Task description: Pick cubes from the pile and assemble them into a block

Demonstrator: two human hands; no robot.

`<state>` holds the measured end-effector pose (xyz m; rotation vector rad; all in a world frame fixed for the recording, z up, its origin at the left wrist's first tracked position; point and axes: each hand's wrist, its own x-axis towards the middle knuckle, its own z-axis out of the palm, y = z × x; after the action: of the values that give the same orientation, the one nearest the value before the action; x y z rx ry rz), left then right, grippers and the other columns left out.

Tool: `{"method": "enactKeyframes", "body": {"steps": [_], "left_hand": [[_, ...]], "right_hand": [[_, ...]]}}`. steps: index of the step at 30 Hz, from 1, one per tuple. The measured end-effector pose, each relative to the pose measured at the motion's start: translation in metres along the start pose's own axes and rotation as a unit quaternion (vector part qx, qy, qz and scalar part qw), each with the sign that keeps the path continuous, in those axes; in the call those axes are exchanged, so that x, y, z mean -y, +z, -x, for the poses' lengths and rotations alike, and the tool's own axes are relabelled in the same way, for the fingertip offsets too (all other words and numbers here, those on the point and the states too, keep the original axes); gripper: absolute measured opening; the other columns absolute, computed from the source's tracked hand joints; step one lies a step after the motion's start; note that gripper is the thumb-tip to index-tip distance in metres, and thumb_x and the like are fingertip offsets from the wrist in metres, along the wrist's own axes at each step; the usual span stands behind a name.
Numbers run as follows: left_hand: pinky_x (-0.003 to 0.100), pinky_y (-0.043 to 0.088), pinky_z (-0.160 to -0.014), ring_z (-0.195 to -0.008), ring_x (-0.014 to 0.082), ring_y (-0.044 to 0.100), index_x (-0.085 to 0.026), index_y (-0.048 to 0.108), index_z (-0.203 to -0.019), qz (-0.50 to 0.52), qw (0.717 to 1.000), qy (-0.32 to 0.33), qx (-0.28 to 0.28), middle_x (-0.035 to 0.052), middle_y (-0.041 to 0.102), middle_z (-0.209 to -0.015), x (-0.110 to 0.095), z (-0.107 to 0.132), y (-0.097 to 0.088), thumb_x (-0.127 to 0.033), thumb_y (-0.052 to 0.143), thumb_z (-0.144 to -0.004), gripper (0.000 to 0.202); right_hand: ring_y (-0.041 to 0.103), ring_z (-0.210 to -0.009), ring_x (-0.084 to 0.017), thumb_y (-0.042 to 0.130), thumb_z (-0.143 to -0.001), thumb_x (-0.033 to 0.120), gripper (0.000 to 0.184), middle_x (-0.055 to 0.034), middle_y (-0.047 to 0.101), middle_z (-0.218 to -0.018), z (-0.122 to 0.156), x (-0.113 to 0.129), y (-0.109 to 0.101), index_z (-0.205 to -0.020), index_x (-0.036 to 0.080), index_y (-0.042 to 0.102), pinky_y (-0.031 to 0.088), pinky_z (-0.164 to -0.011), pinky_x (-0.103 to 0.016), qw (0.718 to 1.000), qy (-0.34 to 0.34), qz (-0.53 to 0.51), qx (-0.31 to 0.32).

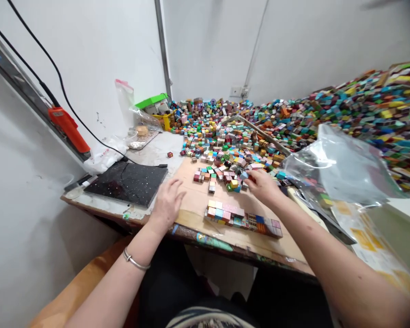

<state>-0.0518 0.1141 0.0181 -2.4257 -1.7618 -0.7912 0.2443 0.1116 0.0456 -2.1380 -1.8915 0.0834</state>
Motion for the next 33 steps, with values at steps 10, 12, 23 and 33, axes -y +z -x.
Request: {"method": "enactKeyframes", "body": {"steps": [10, 12, 23, 33], "left_hand": [[0.028, 0.046, -0.104, -0.126, 0.0116, 0.043, -0.026, 0.039, -0.126, -0.029, 0.926, 0.374, -0.041, -0.0044, 0.043, -0.135, -0.075, 0.012, 0.04, -0.049, 0.036, -0.076, 0.056], [0.029, 0.046, -0.103, -0.123, 0.0109, 0.047, -0.027, 0.04, -0.125, -0.036, 0.926, 0.373, -0.036, -0.0053, 0.047, -0.132, -0.073, 0.013, 0.046, -0.048, 0.035, -0.077, 0.053], [0.033, 0.044, -0.108, -0.127, 0.0115, 0.044, -0.028, 0.032, -0.13, -0.006, 0.935, 0.355, -0.008, -0.0026, 0.043, -0.135, -0.073, 0.018, 0.046, -0.05, 0.039, -0.075, 0.06], [0.029, 0.047, -0.101, -0.12, 0.0097, 0.05, -0.03, 0.041, -0.123, -0.034, 0.928, 0.366, -0.063, -0.005, 0.05, -0.129, -0.074, 0.016, 0.045, -0.044, 0.041, -0.077, 0.049]], "right_hand": [[0.055, -0.067, -0.011, 0.054, -0.081, 0.031, 0.021, -0.0034, 0.06, -0.08, 0.119, -0.011, -0.002, -0.096, 0.017, 0.058, 0.046, -0.06, -0.023, 0.972, -0.141, -0.18, -0.045], [0.056, -0.073, -0.012, 0.052, -0.083, 0.024, 0.019, -0.005, 0.058, -0.083, 0.123, -0.003, 0.01, -0.098, 0.015, 0.057, 0.047, -0.065, -0.023, 0.964, -0.187, -0.17, -0.078], [0.051, -0.076, -0.014, 0.045, -0.085, 0.017, 0.005, -0.0068, 0.048, -0.086, 0.114, 0.024, 0.036, -0.085, 0.016, 0.05, 0.046, -0.07, -0.026, 0.959, -0.186, -0.16, -0.14], [0.052, -0.083, -0.015, 0.045, -0.085, 0.024, 0.017, -0.0096, 0.048, -0.096, 0.115, 0.013, 0.028, -0.1, 0.016, 0.05, 0.048, -0.074, -0.029, 0.965, -0.165, -0.179, -0.092]]}}
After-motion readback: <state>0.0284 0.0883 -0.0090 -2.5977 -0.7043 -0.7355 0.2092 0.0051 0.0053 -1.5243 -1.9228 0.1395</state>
